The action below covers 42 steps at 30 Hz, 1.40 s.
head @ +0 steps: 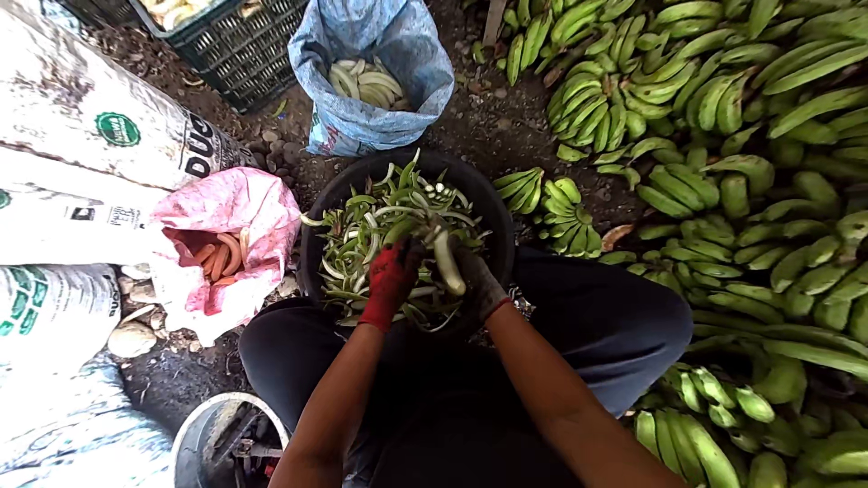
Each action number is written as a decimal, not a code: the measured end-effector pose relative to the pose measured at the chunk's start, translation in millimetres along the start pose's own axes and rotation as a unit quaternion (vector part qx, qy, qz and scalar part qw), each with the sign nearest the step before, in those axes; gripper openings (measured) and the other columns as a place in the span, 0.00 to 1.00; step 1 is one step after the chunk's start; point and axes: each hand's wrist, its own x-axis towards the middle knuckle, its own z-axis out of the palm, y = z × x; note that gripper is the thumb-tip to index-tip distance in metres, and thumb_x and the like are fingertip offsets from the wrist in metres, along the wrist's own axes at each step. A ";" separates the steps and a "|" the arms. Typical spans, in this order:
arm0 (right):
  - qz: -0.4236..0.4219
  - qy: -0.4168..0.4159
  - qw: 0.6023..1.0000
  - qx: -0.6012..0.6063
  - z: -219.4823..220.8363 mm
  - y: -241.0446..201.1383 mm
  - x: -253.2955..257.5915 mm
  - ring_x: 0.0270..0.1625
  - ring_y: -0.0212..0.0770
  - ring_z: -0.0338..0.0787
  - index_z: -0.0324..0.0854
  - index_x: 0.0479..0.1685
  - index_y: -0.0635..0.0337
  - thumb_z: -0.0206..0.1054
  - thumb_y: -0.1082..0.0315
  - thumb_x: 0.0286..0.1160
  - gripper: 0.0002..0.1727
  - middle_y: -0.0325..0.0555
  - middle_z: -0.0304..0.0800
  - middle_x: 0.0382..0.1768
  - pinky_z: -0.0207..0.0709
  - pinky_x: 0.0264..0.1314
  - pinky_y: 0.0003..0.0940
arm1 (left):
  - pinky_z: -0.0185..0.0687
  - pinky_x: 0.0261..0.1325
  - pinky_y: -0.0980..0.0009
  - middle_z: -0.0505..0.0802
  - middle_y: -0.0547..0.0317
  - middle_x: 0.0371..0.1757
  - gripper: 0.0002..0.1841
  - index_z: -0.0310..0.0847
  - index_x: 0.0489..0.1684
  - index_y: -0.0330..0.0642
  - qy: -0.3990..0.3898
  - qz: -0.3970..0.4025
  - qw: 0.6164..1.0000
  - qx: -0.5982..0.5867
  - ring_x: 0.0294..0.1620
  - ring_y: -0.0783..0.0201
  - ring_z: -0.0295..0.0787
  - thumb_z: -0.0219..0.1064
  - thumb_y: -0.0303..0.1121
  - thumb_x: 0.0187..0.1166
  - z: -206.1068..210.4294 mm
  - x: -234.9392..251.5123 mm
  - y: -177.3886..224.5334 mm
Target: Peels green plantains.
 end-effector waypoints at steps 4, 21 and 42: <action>-0.050 0.113 0.992 0.000 4.0 -31.5 -2.4 0.45 0.38 0.90 0.72 0.78 0.41 0.52 0.26 0.78 0.39 0.42 0.90 0.53 0.86 0.45 0.40 | 0.83 0.61 0.41 0.91 0.43 0.60 0.32 0.78 0.79 0.52 -0.074 0.052 0.995 -0.033 0.58 0.45 0.89 0.47 0.61 0.87 16.1 -20.6 10.1; -0.063 0.144 0.986 -0.055 12.5 -16.8 10.2 0.55 0.42 0.87 0.72 0.77 0.49 0.49 0.36 0.87 0.32 0.47 0.87 0.60 0.83 0.56 0.47 | 0.83 0.54 0.38 0.90 0.39 0.57 0.32 0.78 0.78 0.51 -0.016 0.073 0.997 0.024 0.53 0.40 0.90 0.46 0.61 0.87 20.8 -4.7 6.2; -0.015 -0.003 0.999 0.028 -1.3 -7.8 12.3 0.34 0.32 0.87 0.81 0.60 0.49 0.52 0.39 0.87 0.26 0.38 0.89 0.37 0.84 0.36 0.31 | 0.82 0.59 0.36 0.91 0.42 0.60 0.29 0.77 0.79 0.53 -0.047 0.039 0.998 -0.017 0.58 0.42 0.89 0.46 0.58 0.90 12.6 10.3 -1.8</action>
